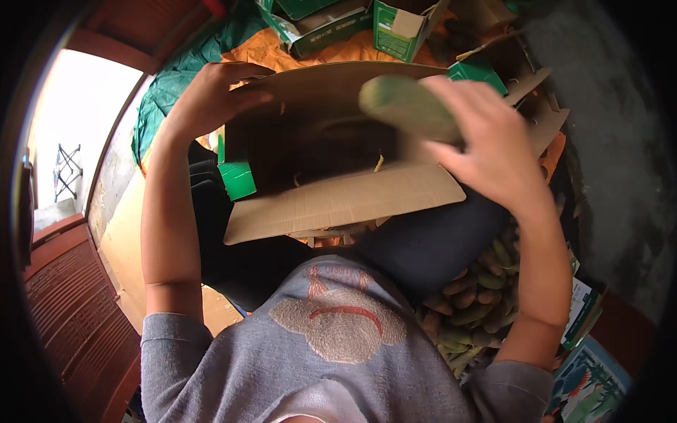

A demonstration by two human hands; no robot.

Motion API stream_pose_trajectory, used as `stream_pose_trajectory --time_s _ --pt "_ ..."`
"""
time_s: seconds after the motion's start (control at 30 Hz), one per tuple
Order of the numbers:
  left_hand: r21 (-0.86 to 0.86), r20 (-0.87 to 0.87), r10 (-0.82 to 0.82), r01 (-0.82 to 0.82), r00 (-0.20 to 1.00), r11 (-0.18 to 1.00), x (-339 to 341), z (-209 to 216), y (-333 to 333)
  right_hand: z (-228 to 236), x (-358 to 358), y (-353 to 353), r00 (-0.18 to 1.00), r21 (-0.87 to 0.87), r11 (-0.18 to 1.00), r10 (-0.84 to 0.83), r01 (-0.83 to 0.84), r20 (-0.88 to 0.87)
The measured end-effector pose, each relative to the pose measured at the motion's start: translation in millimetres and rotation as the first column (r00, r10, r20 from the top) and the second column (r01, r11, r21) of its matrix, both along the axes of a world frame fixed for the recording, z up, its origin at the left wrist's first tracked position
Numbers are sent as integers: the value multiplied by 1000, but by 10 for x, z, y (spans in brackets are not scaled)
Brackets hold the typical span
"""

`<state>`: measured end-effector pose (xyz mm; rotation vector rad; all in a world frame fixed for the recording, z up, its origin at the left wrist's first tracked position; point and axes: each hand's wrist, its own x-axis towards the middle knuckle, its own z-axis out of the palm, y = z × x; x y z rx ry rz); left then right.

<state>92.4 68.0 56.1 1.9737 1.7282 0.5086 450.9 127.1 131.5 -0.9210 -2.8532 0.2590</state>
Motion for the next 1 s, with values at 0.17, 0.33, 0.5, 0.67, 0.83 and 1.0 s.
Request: stream_pose_trajectory --time_s 0.17,0.33,0.5,0.67,0.83,1.0 --pt "-46 -197 -10 0 980 999 -38 -260 -27 -1188 -1135 69 770 -363 928 294 -87 566" --pt "7 -210 -35 37 977 999 -48 -254 -11 -2268 -1696 139 758 -384 898 400 -213 515" --pt "-34 -231 -74 68 970 997 -4 -205 48 -2462 -1891 23 851 -432 860 424 -271 309" --pt "78 -190 -40 56 981 995 11 -213 -54 -949 -1494 18 909 -605 794 293 -59 295" --pt "7 -187 -53 56 981 998 94 -164 88 -412 -269 26 924 -210 977 -59 -23 -378" --pt "135 8 8 -9 1000 991 288 152 -8 -502 1111 -362 440 -6 815 -319 579 -839"
